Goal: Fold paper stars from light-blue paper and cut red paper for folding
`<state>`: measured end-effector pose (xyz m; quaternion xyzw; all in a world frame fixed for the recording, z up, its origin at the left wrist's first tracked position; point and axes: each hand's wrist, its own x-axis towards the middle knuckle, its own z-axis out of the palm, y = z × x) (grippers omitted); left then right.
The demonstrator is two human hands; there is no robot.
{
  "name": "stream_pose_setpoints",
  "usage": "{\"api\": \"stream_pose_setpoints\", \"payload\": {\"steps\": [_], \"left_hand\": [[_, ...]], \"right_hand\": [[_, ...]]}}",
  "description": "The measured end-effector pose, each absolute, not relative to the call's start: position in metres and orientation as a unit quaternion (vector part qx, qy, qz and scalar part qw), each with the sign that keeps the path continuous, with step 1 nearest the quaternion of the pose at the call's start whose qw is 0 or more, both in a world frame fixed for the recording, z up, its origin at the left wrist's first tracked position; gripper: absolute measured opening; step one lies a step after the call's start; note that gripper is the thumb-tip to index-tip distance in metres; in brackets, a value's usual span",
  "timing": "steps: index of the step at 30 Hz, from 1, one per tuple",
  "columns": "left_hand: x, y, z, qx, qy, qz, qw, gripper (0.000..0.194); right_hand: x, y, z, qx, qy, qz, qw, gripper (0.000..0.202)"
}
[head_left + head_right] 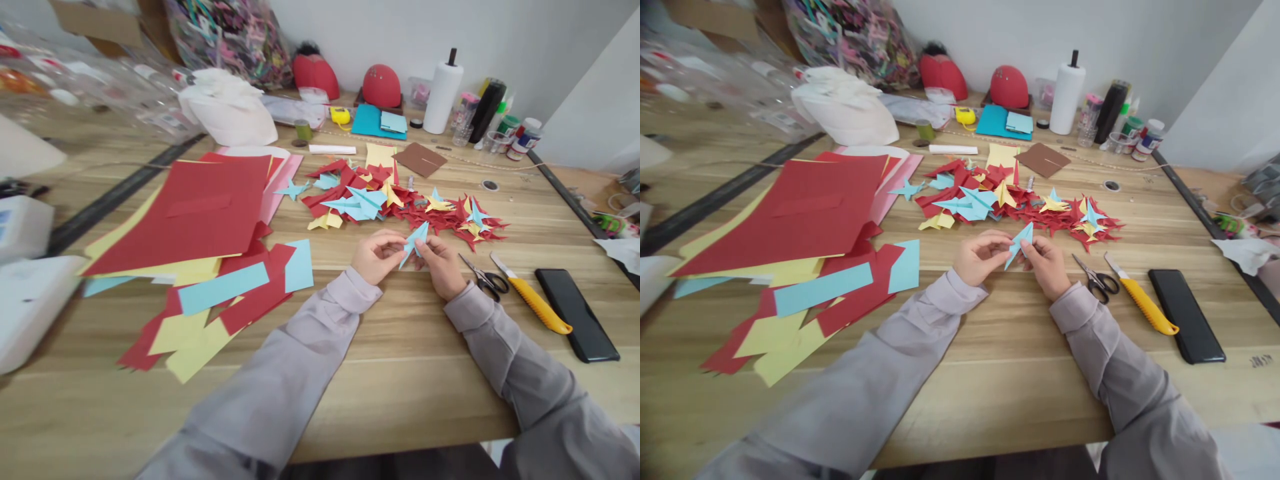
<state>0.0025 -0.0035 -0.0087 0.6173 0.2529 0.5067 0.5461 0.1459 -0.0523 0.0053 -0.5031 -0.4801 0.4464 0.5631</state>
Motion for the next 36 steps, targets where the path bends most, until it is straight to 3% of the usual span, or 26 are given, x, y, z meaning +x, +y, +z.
{"api": "stream_pose_setpoints", "payload": {"steps": [12, 19, 28, 36], "left_hand": [[0.003, 0.001, -0.012, 0.644, 0.287, 0.528, 0.474, 0.007], [0.005, 0.001, -0.010, 0.607, 0.302, 0.532, 0.507, 0.006], [0.004, 0.001, -0.005, 0.502, 0.343, 0.488, 0.627, 0.027], [0.001, -0.004, 0.000, 0.502, 0.319, 0.456, 0.662, 0.036]], "right_hand": [[0.146, -0.053, 0.005, -0.505, -0.488, 0.444, 0.556, 0.035], [0.145, -0.054, 0.007, -0.505, -0.503, 0.438, 0.548, 0.036], [0.145, -0.053, 0.005, -0.519, -0.515, 0.441, 0.520, 0.038], [0.145, -0.053, 0.003, -0.530, -0.510, 0.429, 0.524, 0.039]]}}
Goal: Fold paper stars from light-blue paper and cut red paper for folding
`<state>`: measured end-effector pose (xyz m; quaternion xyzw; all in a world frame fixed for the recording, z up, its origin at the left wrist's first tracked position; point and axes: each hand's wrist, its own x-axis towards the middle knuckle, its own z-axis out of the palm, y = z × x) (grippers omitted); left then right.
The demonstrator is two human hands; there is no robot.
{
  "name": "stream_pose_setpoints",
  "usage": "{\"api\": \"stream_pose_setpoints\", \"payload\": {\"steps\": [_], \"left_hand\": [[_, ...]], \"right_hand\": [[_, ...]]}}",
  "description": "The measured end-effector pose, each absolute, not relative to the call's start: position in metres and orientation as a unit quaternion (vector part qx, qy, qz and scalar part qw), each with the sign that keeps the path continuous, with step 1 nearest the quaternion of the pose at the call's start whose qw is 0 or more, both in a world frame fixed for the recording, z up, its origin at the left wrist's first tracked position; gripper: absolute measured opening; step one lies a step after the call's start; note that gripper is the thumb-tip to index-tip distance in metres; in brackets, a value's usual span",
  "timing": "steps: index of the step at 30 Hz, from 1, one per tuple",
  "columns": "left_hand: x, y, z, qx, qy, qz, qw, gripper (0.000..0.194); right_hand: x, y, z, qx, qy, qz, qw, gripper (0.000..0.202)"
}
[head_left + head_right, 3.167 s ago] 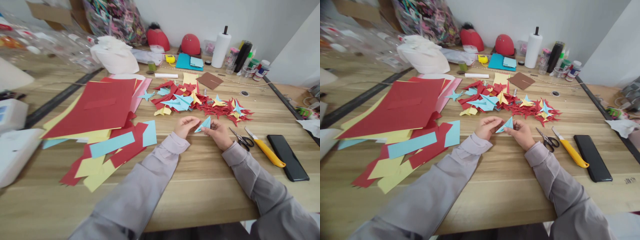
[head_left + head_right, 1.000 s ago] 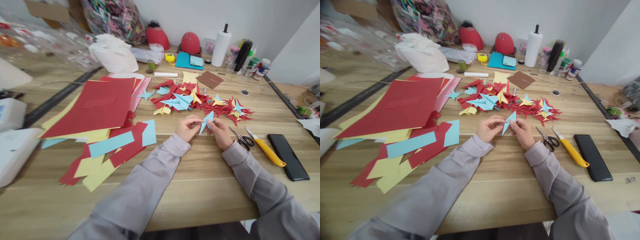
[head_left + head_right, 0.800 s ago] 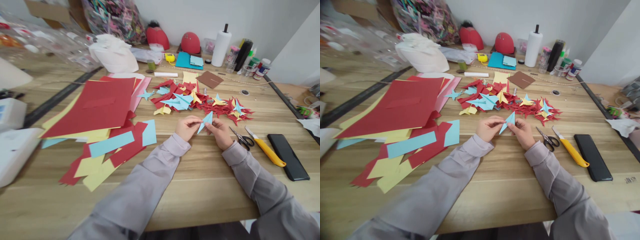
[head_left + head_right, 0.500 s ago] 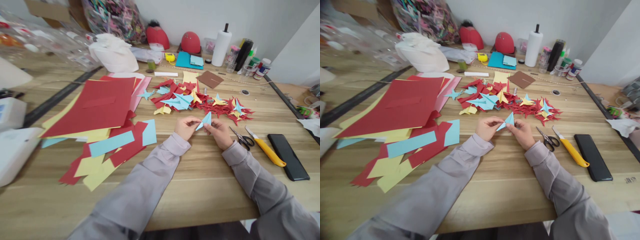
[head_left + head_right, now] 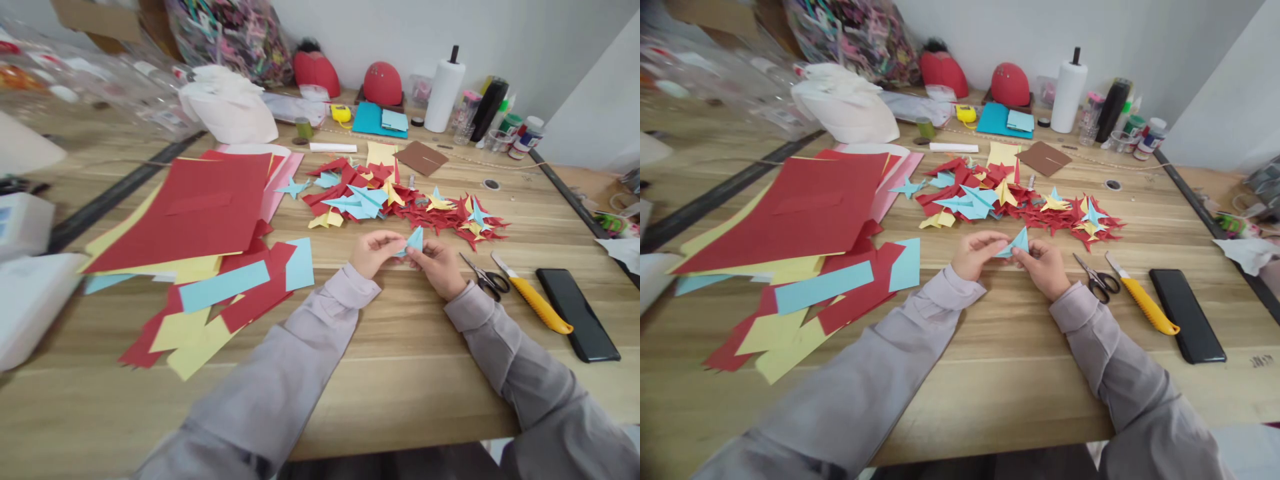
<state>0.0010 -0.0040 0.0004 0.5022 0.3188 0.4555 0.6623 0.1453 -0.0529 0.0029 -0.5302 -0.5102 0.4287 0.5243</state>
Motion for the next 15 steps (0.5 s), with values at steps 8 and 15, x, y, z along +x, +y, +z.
{"api": "stream_pose_setpoints", "payload": {"steps": [8, 15], "left_hand": [[0.0025, -0.0010, -0.0025, 0.534, 0.331, 0.453, 0.633, 0.030], [0.0025, -0.0018, -0.0023, 0.527, 0.332, 0.460, 0.633, 0.031]], "right_hand": [[0.1462, -0.0544, 0.0047, -0.505, -0.488, 0.471, 0.534, 0.038], [0.1466, -0.0528, 0.0026, -0.521, -0.525, 0.438, 0.510, 0.039]]}}
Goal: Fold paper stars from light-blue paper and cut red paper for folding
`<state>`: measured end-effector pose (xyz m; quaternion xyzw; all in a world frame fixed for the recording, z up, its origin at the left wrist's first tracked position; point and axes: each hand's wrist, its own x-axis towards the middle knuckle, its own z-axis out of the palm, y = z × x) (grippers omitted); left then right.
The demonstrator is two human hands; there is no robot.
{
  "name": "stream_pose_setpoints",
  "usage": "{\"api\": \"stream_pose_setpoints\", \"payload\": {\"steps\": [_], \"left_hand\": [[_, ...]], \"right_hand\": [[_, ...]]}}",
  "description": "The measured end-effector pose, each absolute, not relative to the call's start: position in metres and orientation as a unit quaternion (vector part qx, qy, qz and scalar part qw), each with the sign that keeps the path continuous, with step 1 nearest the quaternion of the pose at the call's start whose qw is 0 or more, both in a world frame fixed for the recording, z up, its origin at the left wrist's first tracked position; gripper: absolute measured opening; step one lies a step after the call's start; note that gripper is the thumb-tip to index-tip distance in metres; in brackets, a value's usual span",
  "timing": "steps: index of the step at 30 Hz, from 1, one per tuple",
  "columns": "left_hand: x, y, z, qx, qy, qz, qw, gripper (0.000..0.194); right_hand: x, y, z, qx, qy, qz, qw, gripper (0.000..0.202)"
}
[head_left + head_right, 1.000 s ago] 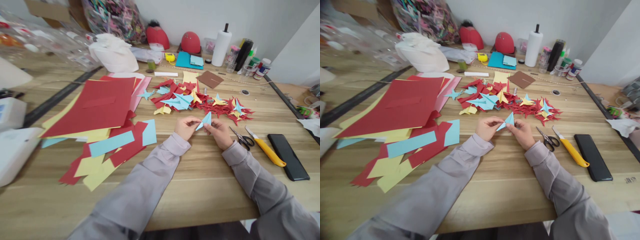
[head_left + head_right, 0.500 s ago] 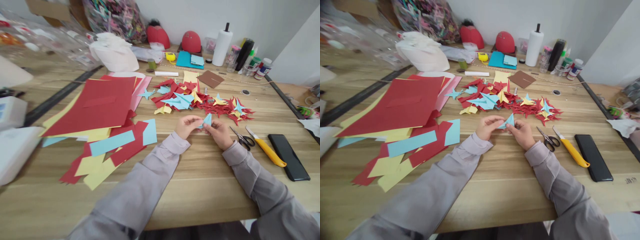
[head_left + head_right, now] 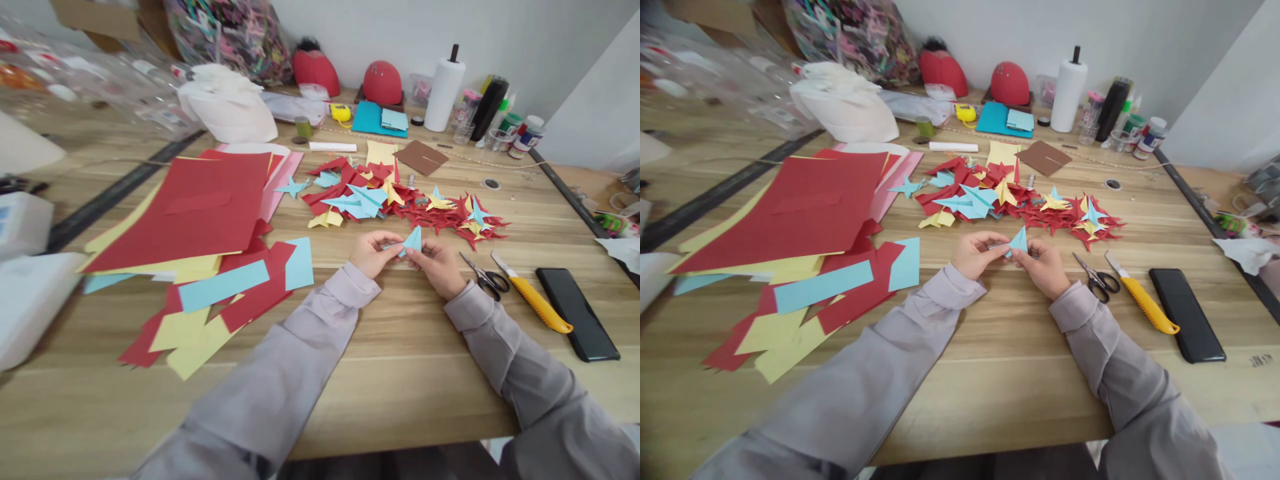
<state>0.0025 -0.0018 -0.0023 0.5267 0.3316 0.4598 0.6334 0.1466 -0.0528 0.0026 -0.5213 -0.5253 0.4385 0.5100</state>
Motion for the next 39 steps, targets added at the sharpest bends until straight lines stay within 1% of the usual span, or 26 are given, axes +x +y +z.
{"api": "stream_pose_setpoints", "payload": {"steps": [6, 16, 21, 27, 30, 33, 39], "left_hand": [[0.0044, 0.0000, -0.0068, 0.525, 0.335, 0.444, 0.644, 0.037], [0.0021, -0.0003, -0.0012, 0.565, 0.319, 0.415, 0.637, 0.032], [0.0025, -0.0004, -0.0027, 0.566, 0.324, 0.424, 0.629, 0.031], [0.0010, 0.0002, -0.0021, 0.544, 0.326, 0.389, 0.668, 0.033], [0.0014, -0.0006, -0.0007, 0.523, 0.320, 0.398, 0.682, 0.035], [0.0023, -0.0013, -0.0004, 0.523, 0.325, 0.415, 0.670, 0.036], [0.0022, -0.0009, -0.0022, 0.547, 0.334, 0.406, 0.652, 0.035]], "right_hand": [[0.1477, -0.0528, 0.0025, -0.523, -0.538, 0.426, 0.506, 0.039], [0.1470, -0.0540, 0.0042, -0.506, -0.517, 0.465, 0.510, 0.036], [0.1463, -0.0539, 0.0047, -0.506, -0.542, 0.447, 0.501, 0.037], [0.1478, -0.0542, 0.0049, -0.501, -0.562, 0.440, 0.489, 0.039], [0.1479, -0.0549, 0.0061, -0.507, -0.566, 0.433, 0.485, 0.038], [0.1473, -0.0553, 0.0067, -0.514, -0.570, 0.424, 0.480, 0.038], [0.1468, -0.0545, 0.0050, -0.511, -0.581, 0.423, 0.472, 0.040]]}}
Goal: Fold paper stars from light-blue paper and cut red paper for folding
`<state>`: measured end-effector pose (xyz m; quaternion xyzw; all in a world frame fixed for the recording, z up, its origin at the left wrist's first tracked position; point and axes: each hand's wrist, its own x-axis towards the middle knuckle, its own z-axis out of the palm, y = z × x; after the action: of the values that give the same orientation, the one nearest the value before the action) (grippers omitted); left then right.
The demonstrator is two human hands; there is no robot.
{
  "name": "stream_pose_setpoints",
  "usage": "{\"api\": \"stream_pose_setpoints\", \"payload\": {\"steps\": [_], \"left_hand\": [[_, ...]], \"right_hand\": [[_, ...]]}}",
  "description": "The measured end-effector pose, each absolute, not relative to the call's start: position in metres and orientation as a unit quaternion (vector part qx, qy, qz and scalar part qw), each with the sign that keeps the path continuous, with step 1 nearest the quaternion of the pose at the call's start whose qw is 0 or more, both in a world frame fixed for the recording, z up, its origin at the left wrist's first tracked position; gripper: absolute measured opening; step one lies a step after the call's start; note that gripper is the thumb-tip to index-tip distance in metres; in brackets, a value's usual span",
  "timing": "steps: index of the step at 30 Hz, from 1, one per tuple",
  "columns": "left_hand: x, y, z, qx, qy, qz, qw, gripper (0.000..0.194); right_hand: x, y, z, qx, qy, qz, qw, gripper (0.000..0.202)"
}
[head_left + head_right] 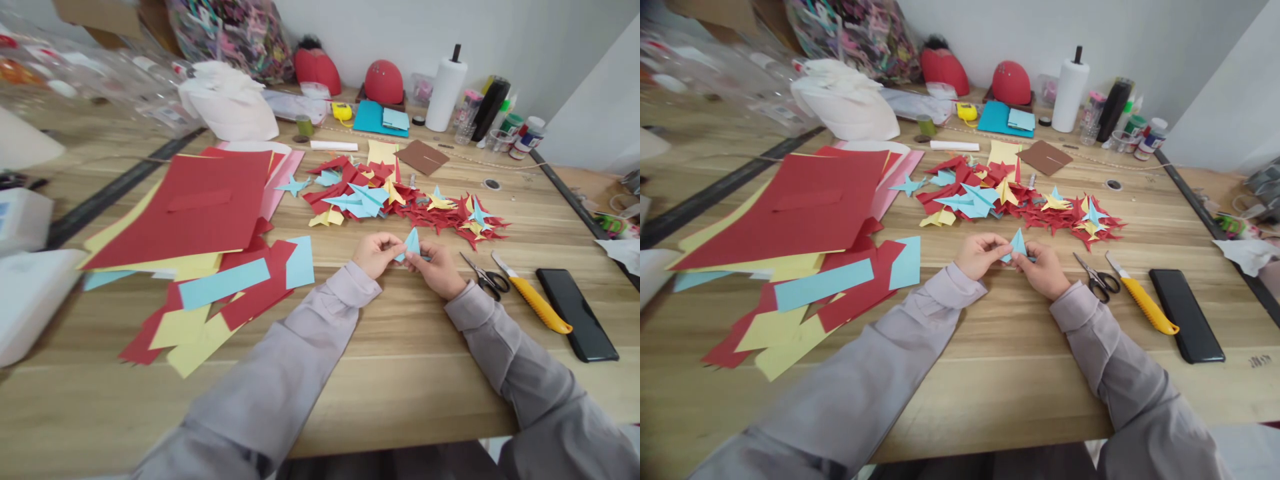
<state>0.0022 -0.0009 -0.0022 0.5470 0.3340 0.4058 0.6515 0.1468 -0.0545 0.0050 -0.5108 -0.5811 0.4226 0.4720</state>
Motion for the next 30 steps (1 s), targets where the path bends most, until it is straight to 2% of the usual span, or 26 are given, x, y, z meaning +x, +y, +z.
{"api": "stream_pose_setpoints", "payload": {"steps": [10, 18, 25, 30], "left_hand": [[0.0041, -0.0047, 0.0021, 0.507, 0.338, 0.423, 0.671, 0.043], [0.0008, -0.0027, 0.0015, 0.522, 0.322, 0.413, 0.673, 0.041], [0.0005, -0.0021, -0.0006, 0.473, 0.312, 0.406, 0.717, 0.053], [-0.0005, -0.0019, -0.0004, 0.441, 0.299, 0.387, 0.752, 0.046]], "right_hand": [[0.1470, -0.0528, 0.0050, -0.513, -0.557, 0.424, 0.497, 0.043], [0.1467, -0.0538, 0.0068, -0.506, -0.554, 0.443, 0.490, 0.042], [0.1479, -0.0519, 0.0052, -0.504, -0.489, 0.486, 0.521, 0.040], [0.1482, -0.0510, 0.0034, -0.500, -0.453, 0.492, 0.550, 0.036]]}}
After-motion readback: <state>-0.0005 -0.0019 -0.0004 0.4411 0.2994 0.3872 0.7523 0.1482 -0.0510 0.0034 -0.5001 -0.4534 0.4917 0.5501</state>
